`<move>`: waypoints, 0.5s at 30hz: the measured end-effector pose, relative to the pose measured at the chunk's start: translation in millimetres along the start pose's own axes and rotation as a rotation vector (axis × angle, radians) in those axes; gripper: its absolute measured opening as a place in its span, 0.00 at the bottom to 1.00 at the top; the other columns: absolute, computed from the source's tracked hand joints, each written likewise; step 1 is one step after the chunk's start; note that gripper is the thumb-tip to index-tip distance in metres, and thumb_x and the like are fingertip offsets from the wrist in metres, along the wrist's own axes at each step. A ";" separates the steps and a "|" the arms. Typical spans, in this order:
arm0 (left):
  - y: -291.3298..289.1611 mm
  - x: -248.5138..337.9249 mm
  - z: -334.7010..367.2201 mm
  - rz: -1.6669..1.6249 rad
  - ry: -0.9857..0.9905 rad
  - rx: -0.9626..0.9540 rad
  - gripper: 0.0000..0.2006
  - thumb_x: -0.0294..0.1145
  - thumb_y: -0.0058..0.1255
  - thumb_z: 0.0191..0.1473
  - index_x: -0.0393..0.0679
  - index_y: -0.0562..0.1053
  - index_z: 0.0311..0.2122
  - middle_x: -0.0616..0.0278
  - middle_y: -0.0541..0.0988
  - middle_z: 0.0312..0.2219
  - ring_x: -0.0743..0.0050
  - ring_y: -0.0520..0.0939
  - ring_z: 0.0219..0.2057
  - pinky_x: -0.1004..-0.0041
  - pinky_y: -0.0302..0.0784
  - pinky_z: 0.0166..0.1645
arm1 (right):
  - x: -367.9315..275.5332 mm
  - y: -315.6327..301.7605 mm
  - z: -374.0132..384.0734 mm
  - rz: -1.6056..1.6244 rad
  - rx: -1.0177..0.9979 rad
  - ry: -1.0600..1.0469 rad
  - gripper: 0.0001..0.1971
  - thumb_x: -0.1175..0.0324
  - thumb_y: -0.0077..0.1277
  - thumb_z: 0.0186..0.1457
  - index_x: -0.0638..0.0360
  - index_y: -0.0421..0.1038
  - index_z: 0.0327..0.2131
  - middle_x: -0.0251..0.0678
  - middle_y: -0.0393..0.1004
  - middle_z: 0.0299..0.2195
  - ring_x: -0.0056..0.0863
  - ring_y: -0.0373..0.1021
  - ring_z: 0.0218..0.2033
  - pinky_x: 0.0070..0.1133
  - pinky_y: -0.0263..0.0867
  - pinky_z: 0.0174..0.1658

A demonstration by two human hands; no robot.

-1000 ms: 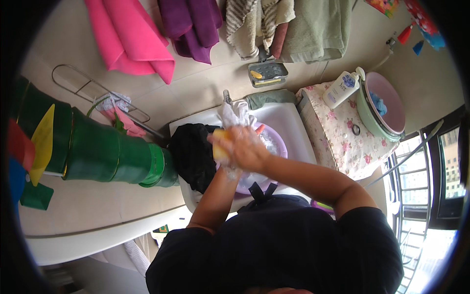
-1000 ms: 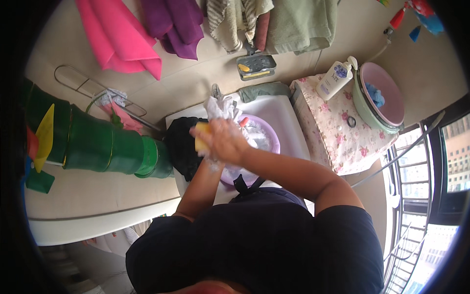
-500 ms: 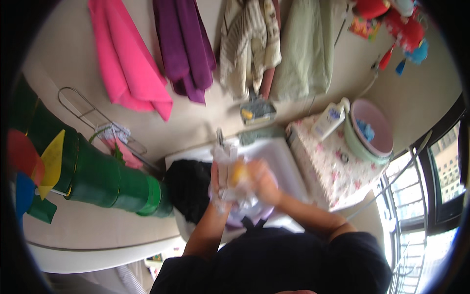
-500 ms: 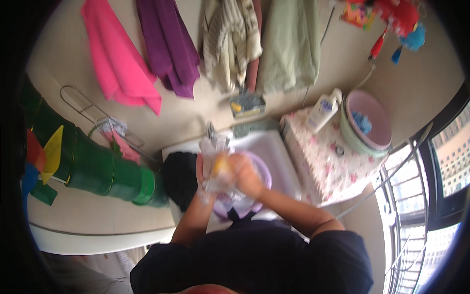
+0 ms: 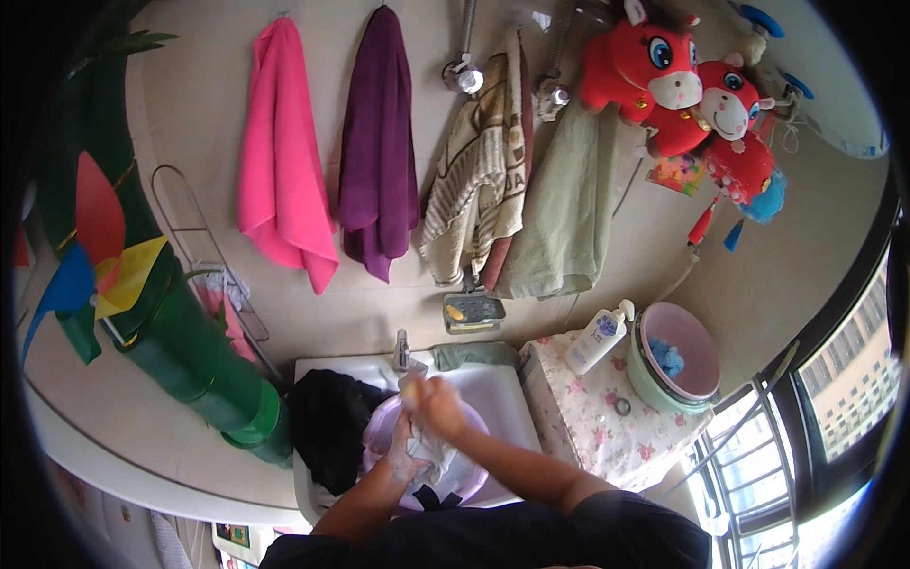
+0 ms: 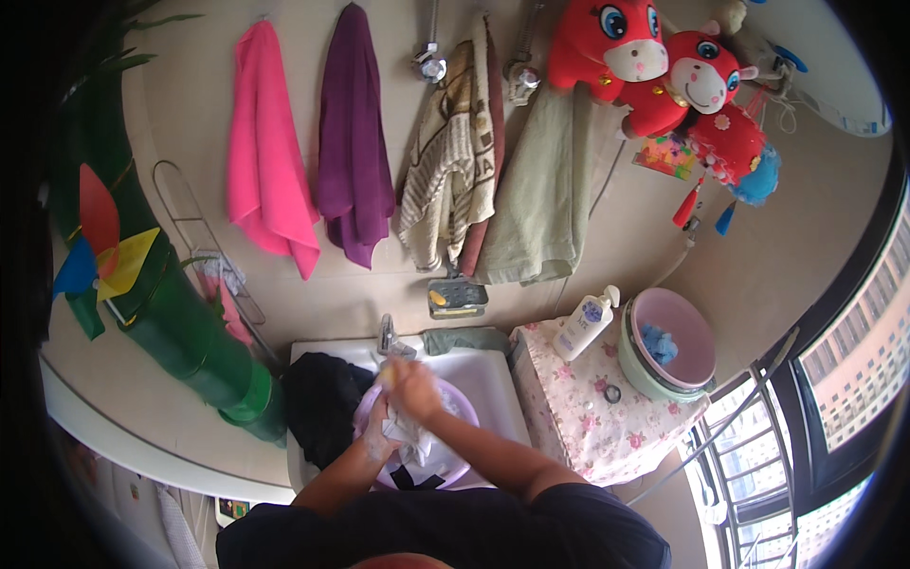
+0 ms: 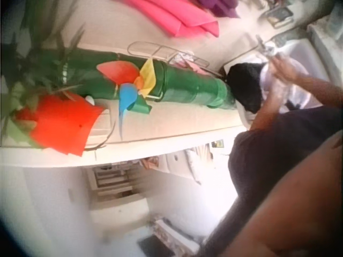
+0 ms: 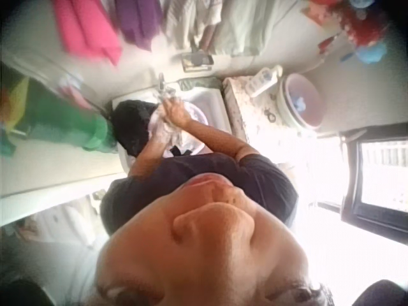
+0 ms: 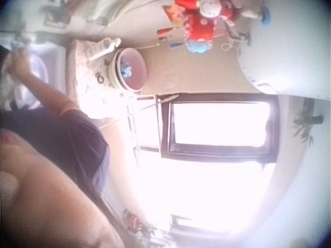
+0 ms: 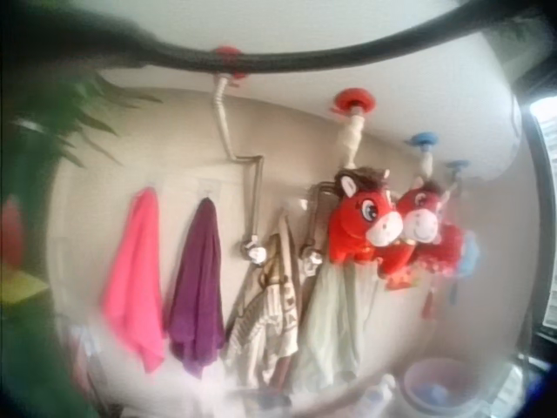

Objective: The person washes a garment by rubbing soap onto it, scrubbing and wringing the fabric in a basin of water by hand, and placing it into an adjacent basin.

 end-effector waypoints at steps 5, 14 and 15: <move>-11.0 0.3 -5.8 -0.135 0.160 -0.296 0.24 0.51 0.30 0.57 0.45 0.61 0.51 0.59 0.70 0.44 0.63 0.72 0.42 0.62 0.68 0.48 | -49.8 -36.2 -26.1 0.028 -0.108 -0.446 0.29 0.60 0.54 0.44 0.52 0.59 0.51 0.49 0.65 0.41 0.45 0.64 0.43 0.37 0.60 0.44; -11.9 19.3 -19.3 -0.247 -0.204 -0.418 0.26 0.49 0.29 0.58 0.43 0.58 0.55 0.55 0.65 0.50 0.61 0.68 0.50 0.61 0.62 0.55 | -63.3 -50.5 -28.4 0.004 -0.207 -0.374 0.24 0.56 0.53 0.44 0.54 0.62 0.45 0.48 0.65 0.34 0.43 0.64 0.38 0.34 0.61 0.40; -42.4 1.1 -21.3 -0.256 -0.195 -0.403 0.26 0.49 0.29 0.58 0.43 0.58 0.55 0.55 0.65 0.50 0.61 0.68 0.50 0.61 0.62 0.55 | -75.0 -53.0 -40.9 0.026 -0.170 -0.511 0.24 0.57 0.53 0.44 0.54 0.62 0.45 0.47 0.64 0.35 0.43 0.64 0.38 0.35 0.61 0.40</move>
Point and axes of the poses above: each hand's wrist, its own z-axis towards the middle knuckle, its own y-axis out of the palm, x = y × z, the point moved 3 cm from there along z, towards the middle knuckle
